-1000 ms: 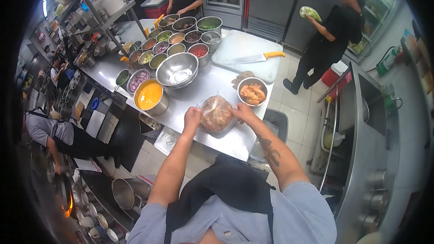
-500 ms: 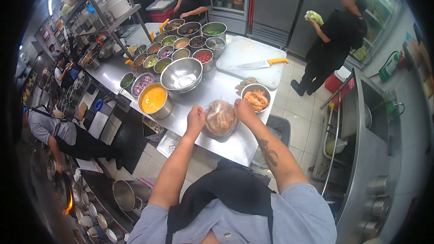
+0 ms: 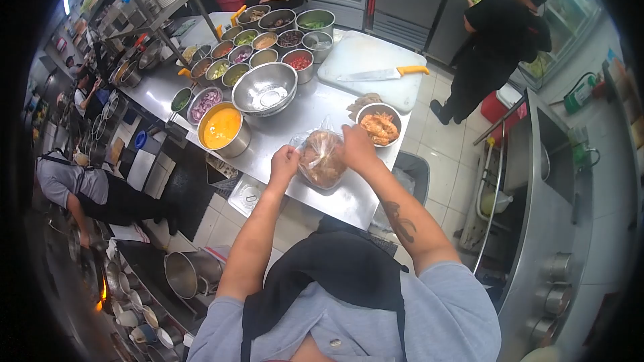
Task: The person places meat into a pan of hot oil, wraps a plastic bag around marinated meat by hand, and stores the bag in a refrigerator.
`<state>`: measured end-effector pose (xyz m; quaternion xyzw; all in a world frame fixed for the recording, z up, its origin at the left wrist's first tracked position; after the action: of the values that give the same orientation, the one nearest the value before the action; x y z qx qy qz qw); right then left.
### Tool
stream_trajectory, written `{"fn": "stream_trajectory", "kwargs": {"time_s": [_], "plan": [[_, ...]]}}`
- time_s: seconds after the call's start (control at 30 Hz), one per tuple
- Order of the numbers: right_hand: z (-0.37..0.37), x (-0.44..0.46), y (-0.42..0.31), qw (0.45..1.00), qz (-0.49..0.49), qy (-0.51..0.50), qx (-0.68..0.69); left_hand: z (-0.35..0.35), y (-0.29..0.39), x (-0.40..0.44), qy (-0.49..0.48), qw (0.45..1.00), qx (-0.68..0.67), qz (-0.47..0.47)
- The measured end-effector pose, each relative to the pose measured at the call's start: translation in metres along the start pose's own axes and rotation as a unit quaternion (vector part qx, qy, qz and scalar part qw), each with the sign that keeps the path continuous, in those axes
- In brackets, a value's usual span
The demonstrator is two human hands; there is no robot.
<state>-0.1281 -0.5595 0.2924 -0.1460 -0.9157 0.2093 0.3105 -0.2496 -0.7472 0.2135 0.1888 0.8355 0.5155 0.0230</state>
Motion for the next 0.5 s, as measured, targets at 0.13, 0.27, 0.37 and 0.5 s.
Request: {"fn": "stream_trajectory", "kwargs": {"time_s": [0.13,0.27,0.37,0.5], "plan": [[0.055,-0.025,0.060,0.949,0.194,-0.247,0.000,0.005,-0.006,0.002,0.025,0.998,0.015,0.054],[0.065,-0.053,0.071,0.822,0.420,-0.245,0.298,0.011,-0.006,0.005,0.007,0.997,-0.044,0.064],[0.047,-0.044,0.065,0.791,0.438,-0.215,0.369,0.001,0.014,0.004,-0.019,0.974,-0.219,-0.045],[0.009,-0.013,0.053,0.782,0.426,-0.173,0.421,-0.024,0.062,0.003,-0.037,0.949,-0.298,-0.095]]}}
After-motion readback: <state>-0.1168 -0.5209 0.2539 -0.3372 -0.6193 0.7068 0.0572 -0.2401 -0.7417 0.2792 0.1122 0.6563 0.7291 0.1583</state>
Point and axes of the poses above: each hand's wrist, its own x-axis towards the middle knuckle, its own z-axis out of the palm, y = z × x, the point moved 9 cm from there along x, towards the middle knuckle, and after that the axes turned 8 degrees about y, right-handed, at the moved point
